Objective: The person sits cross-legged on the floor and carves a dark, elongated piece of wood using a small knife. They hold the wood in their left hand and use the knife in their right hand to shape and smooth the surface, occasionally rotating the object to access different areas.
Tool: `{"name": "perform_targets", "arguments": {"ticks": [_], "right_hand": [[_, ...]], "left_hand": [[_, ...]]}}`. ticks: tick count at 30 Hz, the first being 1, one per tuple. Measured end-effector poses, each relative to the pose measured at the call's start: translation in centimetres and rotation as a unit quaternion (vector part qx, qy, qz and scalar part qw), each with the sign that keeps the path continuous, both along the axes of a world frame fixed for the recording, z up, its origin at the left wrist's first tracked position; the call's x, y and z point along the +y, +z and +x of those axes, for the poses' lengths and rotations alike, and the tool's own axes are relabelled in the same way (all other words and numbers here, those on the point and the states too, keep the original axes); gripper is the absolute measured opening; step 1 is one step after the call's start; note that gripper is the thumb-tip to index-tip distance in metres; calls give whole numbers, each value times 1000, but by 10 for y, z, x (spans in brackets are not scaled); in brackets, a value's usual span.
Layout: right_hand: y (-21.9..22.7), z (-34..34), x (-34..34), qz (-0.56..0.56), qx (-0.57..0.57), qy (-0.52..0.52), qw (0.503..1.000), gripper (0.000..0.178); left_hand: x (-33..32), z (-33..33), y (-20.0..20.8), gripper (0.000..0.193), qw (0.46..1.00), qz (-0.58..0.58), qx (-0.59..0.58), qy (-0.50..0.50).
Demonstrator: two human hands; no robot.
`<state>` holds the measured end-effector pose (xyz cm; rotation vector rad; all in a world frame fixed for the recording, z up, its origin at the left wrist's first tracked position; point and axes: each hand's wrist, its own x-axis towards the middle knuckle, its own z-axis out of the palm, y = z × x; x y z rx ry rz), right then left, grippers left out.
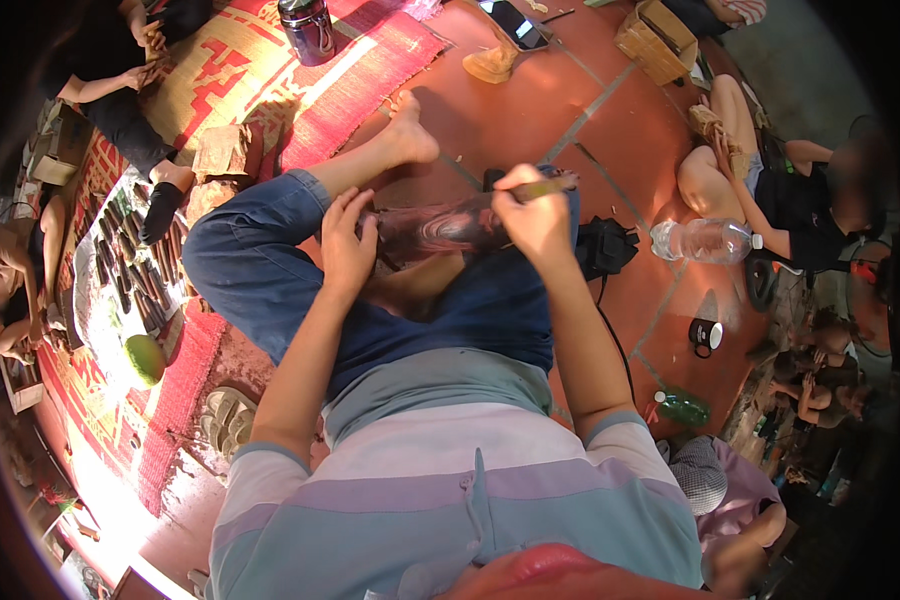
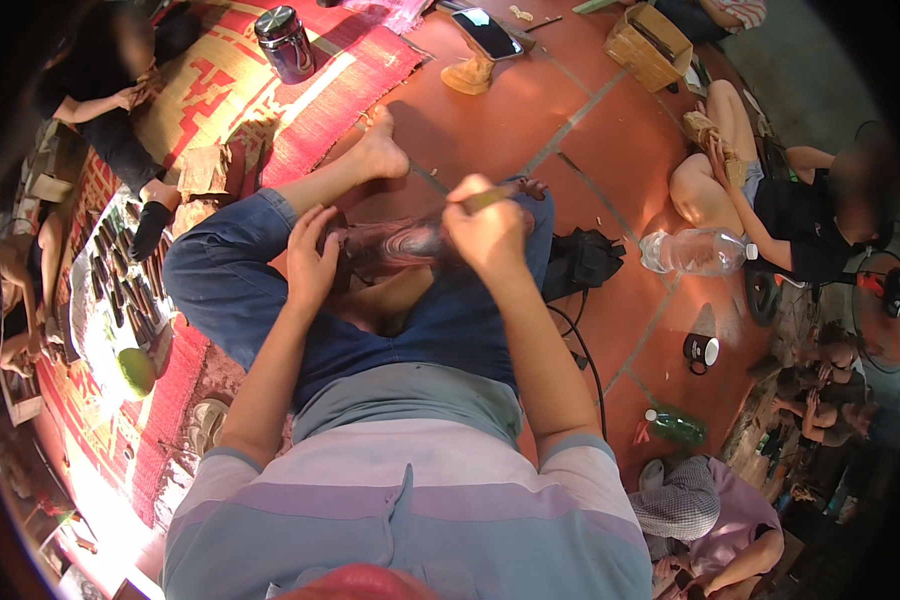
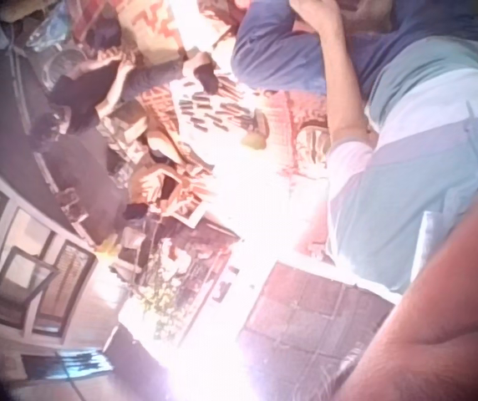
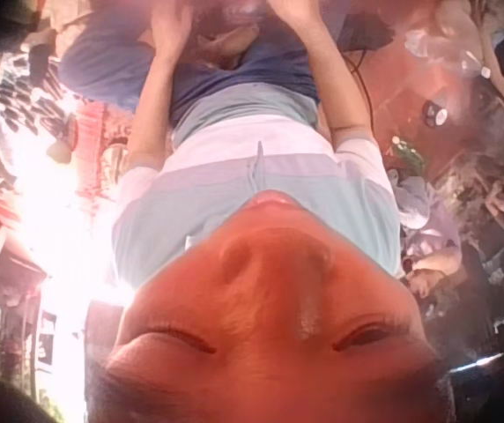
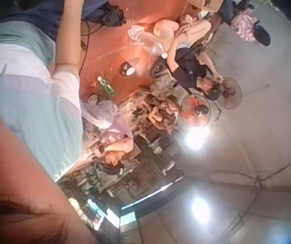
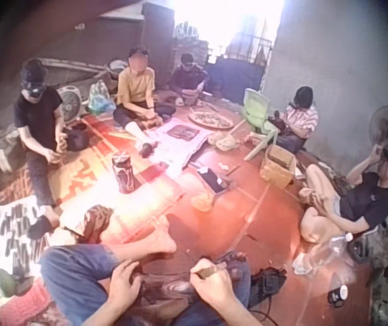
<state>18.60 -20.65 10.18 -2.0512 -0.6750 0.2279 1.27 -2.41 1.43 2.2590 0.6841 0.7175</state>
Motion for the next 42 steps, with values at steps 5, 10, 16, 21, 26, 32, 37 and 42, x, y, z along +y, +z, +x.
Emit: {"name": "perform_targets", "arguments": {"ticks": [5, 10, 16, 21, 26, 32, 37, 42], "right_hand": [[-3, 11, -1, 6, -35, 24, 999, 10], [-6, -13, 17, -88, -147, 13, 985, 8], [-4, 28, -5, -43, 27, -4, 999, 6], [-18, 2, 22, -14, -88, 56, 994, 7], [10, 23, 15, -174, -34, -11, 984, 5], [13, 26, 25, -96, 261, 67, 958, 3], [29, 23, 30, -102, 221, 64, 968, 4], [25, 48, 11, -95, 249, 31, 963, 2]], "left_hand": [[3, -7, -13, 43, 989, 90, 92, -68], [-9, -9, -30, 41, 980, 104, 156, -59], [-5, -9, -34, 41, 982, 116, 136, -64], [-8, -9, -31, 41, 980, 111, 155, -60], [-5, -11, -33, 40, 979, 128, 148, -56], [-6, -11, -32, 38, 979, 129, 149, -52], [-6, -7, -35, 39, 976, 148, 156, -40], [-6, -8, -35, 41, 978, 143, 138, -57]]}}
